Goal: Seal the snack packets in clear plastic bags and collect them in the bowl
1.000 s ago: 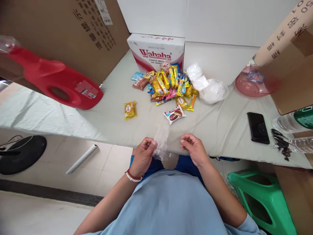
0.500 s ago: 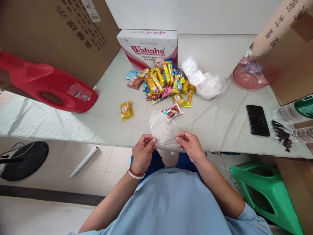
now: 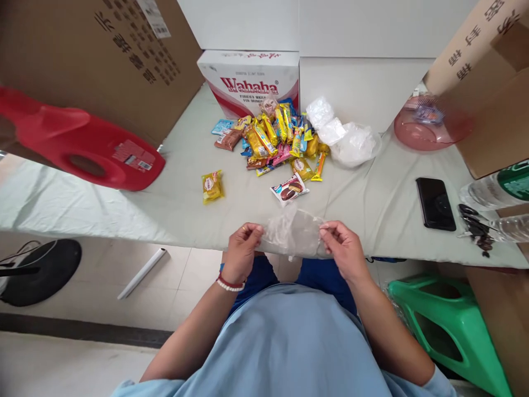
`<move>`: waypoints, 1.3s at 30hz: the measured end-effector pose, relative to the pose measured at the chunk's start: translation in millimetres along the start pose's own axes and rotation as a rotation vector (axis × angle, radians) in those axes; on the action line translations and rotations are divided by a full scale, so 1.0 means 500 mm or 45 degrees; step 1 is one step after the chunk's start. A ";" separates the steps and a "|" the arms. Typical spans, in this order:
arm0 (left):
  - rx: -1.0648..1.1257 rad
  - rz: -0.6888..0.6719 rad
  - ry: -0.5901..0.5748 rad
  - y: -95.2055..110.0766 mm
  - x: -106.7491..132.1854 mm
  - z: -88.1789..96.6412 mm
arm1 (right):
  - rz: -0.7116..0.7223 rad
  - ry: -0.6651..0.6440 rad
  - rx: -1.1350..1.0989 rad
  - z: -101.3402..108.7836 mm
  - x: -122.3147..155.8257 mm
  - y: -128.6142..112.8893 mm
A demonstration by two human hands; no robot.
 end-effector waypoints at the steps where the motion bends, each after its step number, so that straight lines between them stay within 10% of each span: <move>1: 0.041 -0.016 0.069 0.001 -0.006 0.014 | -0.025 0.058 -0.002 0.019 -0.003 0.004; 9: -0.142 -0.175 0.152 0.038 -0.013 0.086 | 0.003 0.299 0.043 0.109 -0.011 -0.002; 16: -0.685 -0.561 -0.409 0.021 0.029 -0.058 | 0.004 0.008 0.008 0.084 0.015 -0.053; 21: -0.479 -0.402 -0.435 0.006 0.002 -0.097 | 0.293 -0.059 0.282 0.149 0.037 -0.104; 25: 0.023 -0.086 -0.473 0.044 0.018 -0.082 | 0.612 0.440 0.637 0.193 0.010 -0.125; 28: 0.248 0.096 -0.439 0.057 0.048 -0.089 | 0.531 0.538 0.595 0.154 -0.018 -0.103; 34: 0.353 -0.035 -0.173 0.036 0.071 -0.100 | 0.020 -0.040 0.239 0.009 -0.022 -0.020; 39: 0.324 0.049 -0.150 0.059 0.045 -0.049 | -0.054 -0.046 0.139 0.033 -0.032 -0.008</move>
Point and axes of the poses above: each hand's wrist, its own x-axis away from the middle knuckle, its own z-axis out of the back of the hand, y = z × x, the point moved 2 cm from there along -x, towards the middle knuckle, and after that the axes turned 15 degrees about x, right-handed, at the moved point
